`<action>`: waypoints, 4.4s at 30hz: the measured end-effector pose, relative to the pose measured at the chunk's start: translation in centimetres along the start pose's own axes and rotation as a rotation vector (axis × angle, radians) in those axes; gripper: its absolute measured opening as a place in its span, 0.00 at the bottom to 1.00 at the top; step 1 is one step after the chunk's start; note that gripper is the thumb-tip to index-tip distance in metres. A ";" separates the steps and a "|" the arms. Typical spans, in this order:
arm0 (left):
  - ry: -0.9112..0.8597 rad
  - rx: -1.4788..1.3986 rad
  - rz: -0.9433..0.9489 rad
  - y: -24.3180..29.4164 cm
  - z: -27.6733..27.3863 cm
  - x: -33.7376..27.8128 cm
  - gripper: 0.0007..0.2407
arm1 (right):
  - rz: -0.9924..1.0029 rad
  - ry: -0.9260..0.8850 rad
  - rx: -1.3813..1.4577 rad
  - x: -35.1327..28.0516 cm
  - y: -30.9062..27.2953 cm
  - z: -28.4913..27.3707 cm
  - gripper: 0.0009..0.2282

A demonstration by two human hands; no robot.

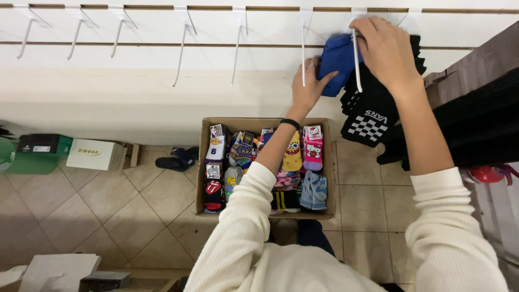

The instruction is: The person takes socks from a cardboard box and hangs them on wall-mounted hooks. They handle multiple pairs of socks, including black checkered, blue, and red-and-white designs, placing them one by one onto the hooks.

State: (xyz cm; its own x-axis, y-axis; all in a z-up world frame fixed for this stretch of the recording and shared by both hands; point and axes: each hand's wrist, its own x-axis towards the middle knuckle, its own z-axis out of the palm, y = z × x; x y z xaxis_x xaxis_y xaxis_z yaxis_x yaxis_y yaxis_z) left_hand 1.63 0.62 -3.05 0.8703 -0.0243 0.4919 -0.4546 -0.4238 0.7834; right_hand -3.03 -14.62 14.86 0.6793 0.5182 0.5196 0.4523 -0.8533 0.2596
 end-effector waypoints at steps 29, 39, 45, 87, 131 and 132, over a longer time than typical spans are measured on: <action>-0.722 0.149 -0.985 -33.2 -0.6 -31.6 0.25 | 0.606 -0.701 1.288 -21.5 -31.8 -0.5 0.08; -0.431 0.048 -1.080 -33.0 3.9 -31.8 0.25 | 0.735 -0.830 1.345 -23.1 -31.8 1.5 0.08; -0.429 0.055 -0.978 -31.2 4.5 -32.4 0.13 | 0.706 -0.748 1.334 -24.0 -31.6 2.9 0.07; -0.299 -0.535 -0.179 7.5 -9.9 -16.8 0.12 | 0.467 0.090 0.968 -12.4 -13.7 -7.4 0.07; -0.193 -0.453 -0.114 10.1 -7.7 -8.5 0.11 | 0.230 -0.161 0.624 -5.2 -5.0 -9.8 0.04; -0.178 -0.453 -0.136 10.0 -7.5 -8.3 0.12 | 0.227 -0.137 0.598 -5.0 -4.9 -9.4 0.03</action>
State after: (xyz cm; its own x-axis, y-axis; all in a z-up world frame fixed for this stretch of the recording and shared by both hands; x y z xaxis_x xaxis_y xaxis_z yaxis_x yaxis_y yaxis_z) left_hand -11.57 3.36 3.58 0.9282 -0.1667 0.3327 -0.3373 0.0005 0.9414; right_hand -14.03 -13.56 18.65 0.8455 0.3654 0.3893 0.5054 -0.7829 -0.3629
